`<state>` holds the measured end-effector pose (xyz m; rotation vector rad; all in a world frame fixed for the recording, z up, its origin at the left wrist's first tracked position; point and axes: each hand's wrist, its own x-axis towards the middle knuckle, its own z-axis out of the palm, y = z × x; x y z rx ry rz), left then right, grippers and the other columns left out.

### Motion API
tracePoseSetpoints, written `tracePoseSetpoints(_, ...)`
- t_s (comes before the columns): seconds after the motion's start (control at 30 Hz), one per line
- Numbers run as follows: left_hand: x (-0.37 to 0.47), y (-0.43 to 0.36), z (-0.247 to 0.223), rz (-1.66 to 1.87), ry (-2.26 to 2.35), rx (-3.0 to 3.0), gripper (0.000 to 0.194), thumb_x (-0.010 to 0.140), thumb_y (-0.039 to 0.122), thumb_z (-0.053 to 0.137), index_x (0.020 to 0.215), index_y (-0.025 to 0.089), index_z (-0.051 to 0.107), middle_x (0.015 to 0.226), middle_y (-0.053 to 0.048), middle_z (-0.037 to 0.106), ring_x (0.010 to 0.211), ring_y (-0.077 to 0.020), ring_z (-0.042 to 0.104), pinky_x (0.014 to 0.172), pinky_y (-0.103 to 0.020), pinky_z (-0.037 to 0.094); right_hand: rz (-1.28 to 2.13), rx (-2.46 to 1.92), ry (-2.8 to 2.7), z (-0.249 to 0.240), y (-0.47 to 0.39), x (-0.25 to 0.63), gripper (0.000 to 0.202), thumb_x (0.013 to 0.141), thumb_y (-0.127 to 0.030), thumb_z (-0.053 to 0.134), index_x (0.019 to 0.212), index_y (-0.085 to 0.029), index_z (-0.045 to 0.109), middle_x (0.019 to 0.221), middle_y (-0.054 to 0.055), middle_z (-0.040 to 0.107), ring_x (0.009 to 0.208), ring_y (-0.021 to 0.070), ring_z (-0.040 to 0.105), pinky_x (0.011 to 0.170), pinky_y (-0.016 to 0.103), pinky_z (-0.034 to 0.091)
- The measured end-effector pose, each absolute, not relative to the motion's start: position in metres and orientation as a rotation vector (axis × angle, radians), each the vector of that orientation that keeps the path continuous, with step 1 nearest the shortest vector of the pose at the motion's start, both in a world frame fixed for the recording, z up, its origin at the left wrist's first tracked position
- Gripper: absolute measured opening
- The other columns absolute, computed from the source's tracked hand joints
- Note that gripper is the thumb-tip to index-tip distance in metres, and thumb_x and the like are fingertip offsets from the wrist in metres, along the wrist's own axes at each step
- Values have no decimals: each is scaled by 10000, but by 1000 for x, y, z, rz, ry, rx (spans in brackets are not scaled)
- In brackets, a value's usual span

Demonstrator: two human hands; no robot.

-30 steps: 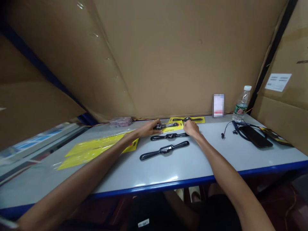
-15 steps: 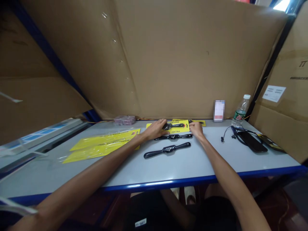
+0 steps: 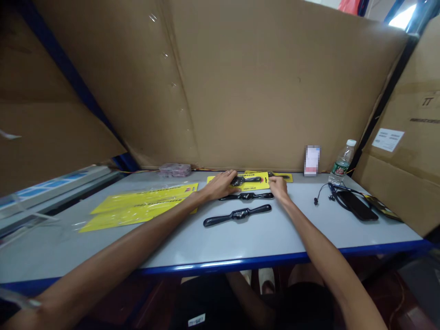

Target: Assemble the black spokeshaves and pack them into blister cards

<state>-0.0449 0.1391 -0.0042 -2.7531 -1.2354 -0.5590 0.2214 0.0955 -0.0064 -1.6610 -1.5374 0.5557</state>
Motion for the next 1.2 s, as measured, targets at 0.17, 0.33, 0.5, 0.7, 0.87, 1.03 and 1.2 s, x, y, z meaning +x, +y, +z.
tracePoseSetpoints(0.17, -42, 134, -2, -614, -1206, -2795, 429, 883, 440, 656, 1200, 195, 502, 1215, -142, 625, 1151, -333, 574, 970, -456, 420, 771, -1480, -1306, -2, 95, 226, 235, 752, -373, 716, 781, -140, 730, 583, -1, 614, 549, 129, 576, 457, 191, 475)
tracePoseSetpoints(0.33, -33, 124, 3, -667, -1138, -2819, 816, 855, 575, 674, 1489, 200, 324, 1396, -183, 515, 1262, -363, 529, 1015, -473, 427, 887, -1265, -1185, 16, 89, 224, 282, 733, -436, 760, 700, -169, 674, 633, -10, 621, 589, 125, 568, 474, 196, 497)
tracePoseSetpoints(0.5, -29, 119, 8, -695, -1253, -2735, 791, 854, 522, 685, 1504, 223, 350, 1325, -163, 513, 1167, -353, 584, 937, -446, 494, 1045, -1068, -1126, 32, 76, 218, 213, 784, -383, 724, 767, -175, 681, 710, 17, 681, 645, 148, 610, 514, 224, 532)
tracePoseSetpoints(0.7, -31, 118, 8, -757, -1220, -2708, 719, 859, 542, 679, 1442, 210, 421, 1282, -144, 516, 1133, -329, 589, 933, -436, 508, 1162, -948, -1056, 35, 69, 217, 151, 830, -331, 699, 840, -180, 697, 803, 40, 738, 672, 146, 650, 532, 225, 548)
tracePoseSetpoints(0.87, -31, 117, 9, -708, -1220, -2694, 720, 861, 556, 678, 1450, 240, 410, 1262, -125, 524, 1106, -313, 603, 920, -419, 511, 1152, -935, -1060, 33, 72, 222, 182, 742, -332, 776, 763, -167, 702, 724, 39, 722, 618, 145, 638, 489, 220, 543)
tracePoseSetpoints(1.03, -32, 118, 10, -701, -1216, -2671, 724, 854, 530, 686, 1451, 225, 412, 1263, -131, 523, 1113, -320, 593, 922, -424, 508, 1108, -955, -1101, 34, 74, 225, 216, 670, -352, 797, 706, -168, 691, 644, 32, 698, 572, 150, 628, 445, 228, 539)
tracePoseSetpoints(1.2, -33, 117, 12, -682, -1185, -2649, 745, 840, 515, 706, 1456, 213, 415, 1253, -135, 525, 1102, -317, 587, 950, -425, 485, 1043, -988, -1168, 37, 73, 227, 223, 631, -367, 773, 687, -176, 672, 621, 15, 682, 535, 142, 606, 415, 229, 528)
